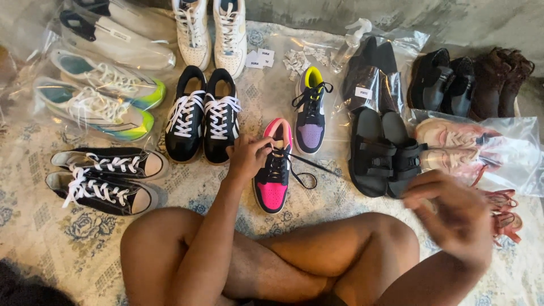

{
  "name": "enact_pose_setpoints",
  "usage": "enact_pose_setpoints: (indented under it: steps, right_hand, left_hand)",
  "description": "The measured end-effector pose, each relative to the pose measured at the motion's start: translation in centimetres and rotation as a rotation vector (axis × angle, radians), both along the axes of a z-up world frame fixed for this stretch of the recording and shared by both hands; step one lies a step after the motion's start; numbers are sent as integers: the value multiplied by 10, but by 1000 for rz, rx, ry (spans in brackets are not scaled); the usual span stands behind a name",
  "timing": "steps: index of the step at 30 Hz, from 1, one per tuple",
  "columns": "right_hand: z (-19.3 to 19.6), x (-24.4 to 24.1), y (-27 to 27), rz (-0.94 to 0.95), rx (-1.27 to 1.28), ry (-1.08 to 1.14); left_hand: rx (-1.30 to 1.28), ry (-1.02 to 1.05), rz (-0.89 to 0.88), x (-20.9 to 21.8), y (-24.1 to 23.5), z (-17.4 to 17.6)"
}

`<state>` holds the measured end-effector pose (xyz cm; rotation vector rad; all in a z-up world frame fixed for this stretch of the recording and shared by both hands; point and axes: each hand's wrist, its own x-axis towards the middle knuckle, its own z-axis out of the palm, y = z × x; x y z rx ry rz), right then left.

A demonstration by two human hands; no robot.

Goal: The person sits on a rug surrounded by various shoes and laces a pink and black sneaker. They thread the laces through the eyelets, pull them tight, and tie a knot.

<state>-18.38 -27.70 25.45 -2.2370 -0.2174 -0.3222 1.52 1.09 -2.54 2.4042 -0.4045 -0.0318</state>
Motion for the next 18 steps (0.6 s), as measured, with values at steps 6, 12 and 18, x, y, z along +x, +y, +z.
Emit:
enact_pose_setpoints:
  steps: [6, 12, 18]
  right_hand:
    - [16, 13, 81, 460, -137, 76]
    - [8, 22, 157, 828, -200, 87]
    - [-71, 13, 199, 939, -285, -25]
  left_hand:
    - [-264, 445, 175, -10, -3, 60]
    - [-710, 1012, 212, -22, -1, 78]
    - [-795, 980, 162, -17, 1, 64]
